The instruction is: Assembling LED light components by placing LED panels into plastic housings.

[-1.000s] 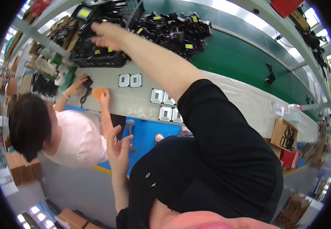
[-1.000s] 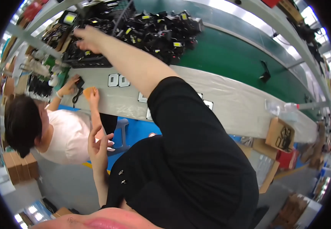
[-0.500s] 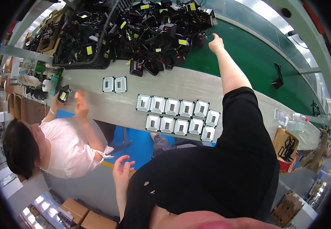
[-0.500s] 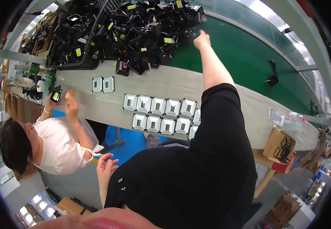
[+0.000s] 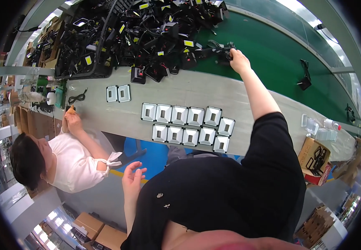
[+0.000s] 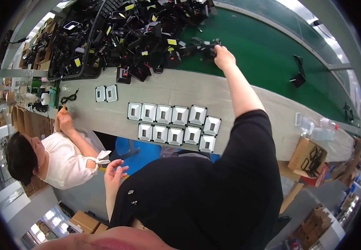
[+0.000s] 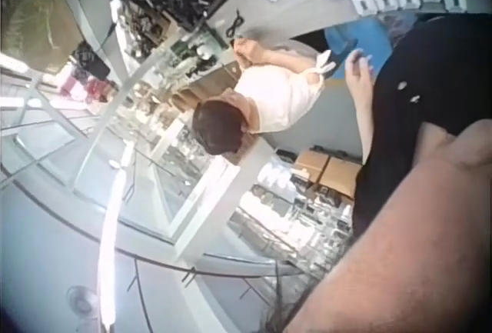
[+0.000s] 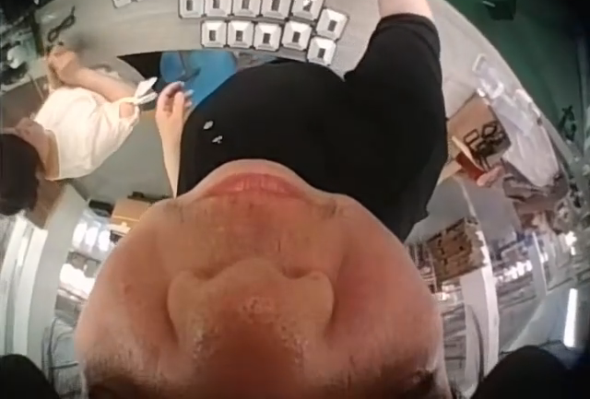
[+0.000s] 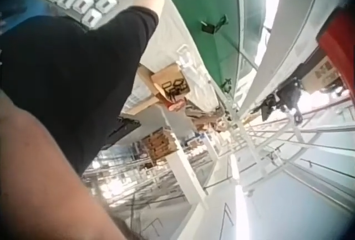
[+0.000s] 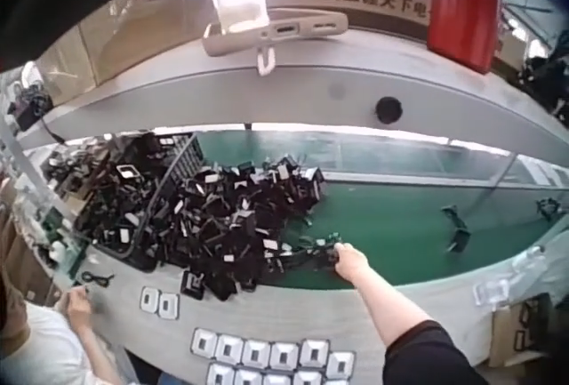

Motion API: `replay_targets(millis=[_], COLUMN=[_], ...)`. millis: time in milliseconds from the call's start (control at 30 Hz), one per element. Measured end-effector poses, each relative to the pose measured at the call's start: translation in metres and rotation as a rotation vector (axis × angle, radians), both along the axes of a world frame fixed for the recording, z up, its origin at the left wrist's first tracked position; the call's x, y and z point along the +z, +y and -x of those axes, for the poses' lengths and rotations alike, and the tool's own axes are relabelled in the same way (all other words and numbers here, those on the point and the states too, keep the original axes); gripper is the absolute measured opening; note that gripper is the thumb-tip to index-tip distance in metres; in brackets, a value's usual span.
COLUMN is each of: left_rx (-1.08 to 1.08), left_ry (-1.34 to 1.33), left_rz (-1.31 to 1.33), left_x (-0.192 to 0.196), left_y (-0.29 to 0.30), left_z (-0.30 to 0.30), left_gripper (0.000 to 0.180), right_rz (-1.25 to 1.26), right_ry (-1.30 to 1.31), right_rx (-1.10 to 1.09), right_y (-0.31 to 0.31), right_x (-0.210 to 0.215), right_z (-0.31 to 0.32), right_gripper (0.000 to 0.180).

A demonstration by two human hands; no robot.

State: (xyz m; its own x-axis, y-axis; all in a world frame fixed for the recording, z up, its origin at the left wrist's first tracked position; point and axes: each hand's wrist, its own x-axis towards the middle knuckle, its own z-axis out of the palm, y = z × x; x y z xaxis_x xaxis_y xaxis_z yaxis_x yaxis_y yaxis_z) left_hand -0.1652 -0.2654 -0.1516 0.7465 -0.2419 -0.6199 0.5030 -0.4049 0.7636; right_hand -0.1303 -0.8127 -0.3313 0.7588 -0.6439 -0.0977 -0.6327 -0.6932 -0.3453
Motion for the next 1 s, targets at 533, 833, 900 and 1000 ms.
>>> replay_targets(millis=[533, 833, 900, 1000], left_rx=[-0.41, -0.323, -0.261, -0.266], left_ry=[-0.15, 0.242, 0.054, -0.857], left_rz=[0.196, 0.74, 0.785, 0.57], left_x=[0.008, 0.048, 0.057, 0.084], left_y=[0.002, -0.058, -0.071, -0.095], left_z=[-0.035, -0.074, -0.086, -0.101], left_gripper=[0.026, 0.055, 0.062, 0.079], right_rz=[-0.584, -0.798, -0.837, -0.767], right_ry=[-0.56, -0.78, -0.804, -0.845], right_rx=[0.077, 0.344, 0.389, 0.439], right_y=[0.072, 0.179, 0.194, 0.203], right_x=[0.214, 0.327, 0.341, 0.35], right_z=[0.076, 0.065, 0.068, 0.075], right_gripper=[0.013, 0.012, 0.015, 0.017])
